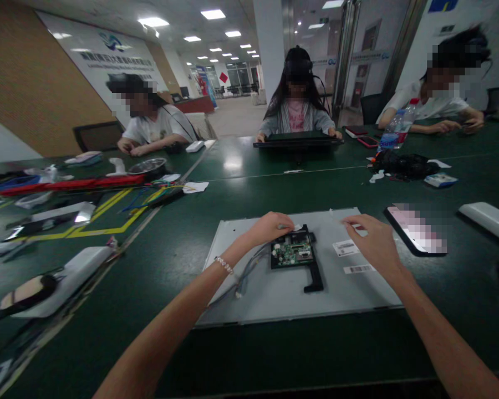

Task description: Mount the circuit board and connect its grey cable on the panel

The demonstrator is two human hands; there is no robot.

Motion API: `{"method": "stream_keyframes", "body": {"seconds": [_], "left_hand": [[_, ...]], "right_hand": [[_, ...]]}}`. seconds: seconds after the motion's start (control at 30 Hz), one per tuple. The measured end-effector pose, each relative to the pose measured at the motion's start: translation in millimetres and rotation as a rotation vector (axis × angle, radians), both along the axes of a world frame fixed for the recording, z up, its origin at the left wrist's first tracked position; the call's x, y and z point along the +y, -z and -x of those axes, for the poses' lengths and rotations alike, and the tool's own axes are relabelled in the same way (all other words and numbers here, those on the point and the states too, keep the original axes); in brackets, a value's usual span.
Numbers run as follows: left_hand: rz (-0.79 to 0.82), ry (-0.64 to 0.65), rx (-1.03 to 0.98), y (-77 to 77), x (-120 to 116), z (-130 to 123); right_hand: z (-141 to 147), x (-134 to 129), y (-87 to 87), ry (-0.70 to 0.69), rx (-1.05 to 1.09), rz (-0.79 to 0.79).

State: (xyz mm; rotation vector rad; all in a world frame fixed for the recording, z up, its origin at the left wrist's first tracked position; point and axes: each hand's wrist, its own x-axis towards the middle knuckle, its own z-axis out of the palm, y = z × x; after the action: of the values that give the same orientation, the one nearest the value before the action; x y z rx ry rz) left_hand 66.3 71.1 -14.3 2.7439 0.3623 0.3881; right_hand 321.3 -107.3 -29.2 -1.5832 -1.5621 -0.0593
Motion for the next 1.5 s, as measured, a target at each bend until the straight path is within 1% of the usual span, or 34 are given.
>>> {"method": "stream_keyframes", "body": {"seconds": [0.1, 0.2, 0.33, 0.47, 0.57, 0.73, 0.87, 0.97, 1.1, 1.2, 1.33, 1.5], "left_hand": [[-0.063, -0.058, 0.076, -2.6, -5.8, -1.4], [-0.078, -0.049, 0.136, -5.1, -9.5, -2.9], [-0.036, -0.019, 0.109, -4.3, -7.8, -4.7], [-0.017, -0.051, 0.072, -2.1, -5.5, -7.7], [-0.077, -0.088, 0.115, -4.4, -8.3, -11.9], [-0.261, -0.150, 0.211, -11.3, -20.1, -21.9], [-0.350, -0.186, 0.312, -11.0, -31.4, -30.1], [-0.317, -0.245, 0.340, -8.8, -36.9, -34.7], [-0.251, -0.306, 0.306, -7.0, -38.3, -36.8], [-0.213, -0.303, 0.275, -7.1, -37.7, -35.1], [-0.123, -0.289, 0.204, -6.2, -38.0, -31.2], [-0.036, -0.322, 0.127, -7.8, -38.4, -21.3]], "right_hand": [[-0.3, 0.1, 1.3, 0.001, 0.000, 0.001], [0.3, -0.1, 1.5, -0.003, -0.010, 0.007], [1.4, -0.5, 0.2, -0.010, -0.016, 0.002], [1.2, -0.4, -0.2, -0.022, -0.017, 0.000], [0.1, 0.1, 0.6, -0.009, -0.031, 0.003], [-1.3, 0.2, 2.2, -0.006, -0.050, 0.027], [-0.5, -0.3, 1.8, -0.009, -0.058, 0.035], [0.3, -0.2, 2.1, -0.011, -0.058, 0.046], [-0.1, 0.4, 3.9, -0.017, -0.063, 0.055], [-0.3, 0.7, 4.5, -0.024, -0.063, 0.065], [1.0, 0.1, 3.4, -0.040, -0.060, 0.094], [3.0, -0.4, 2.0, -0.061, -0.052, 0.094]]}}
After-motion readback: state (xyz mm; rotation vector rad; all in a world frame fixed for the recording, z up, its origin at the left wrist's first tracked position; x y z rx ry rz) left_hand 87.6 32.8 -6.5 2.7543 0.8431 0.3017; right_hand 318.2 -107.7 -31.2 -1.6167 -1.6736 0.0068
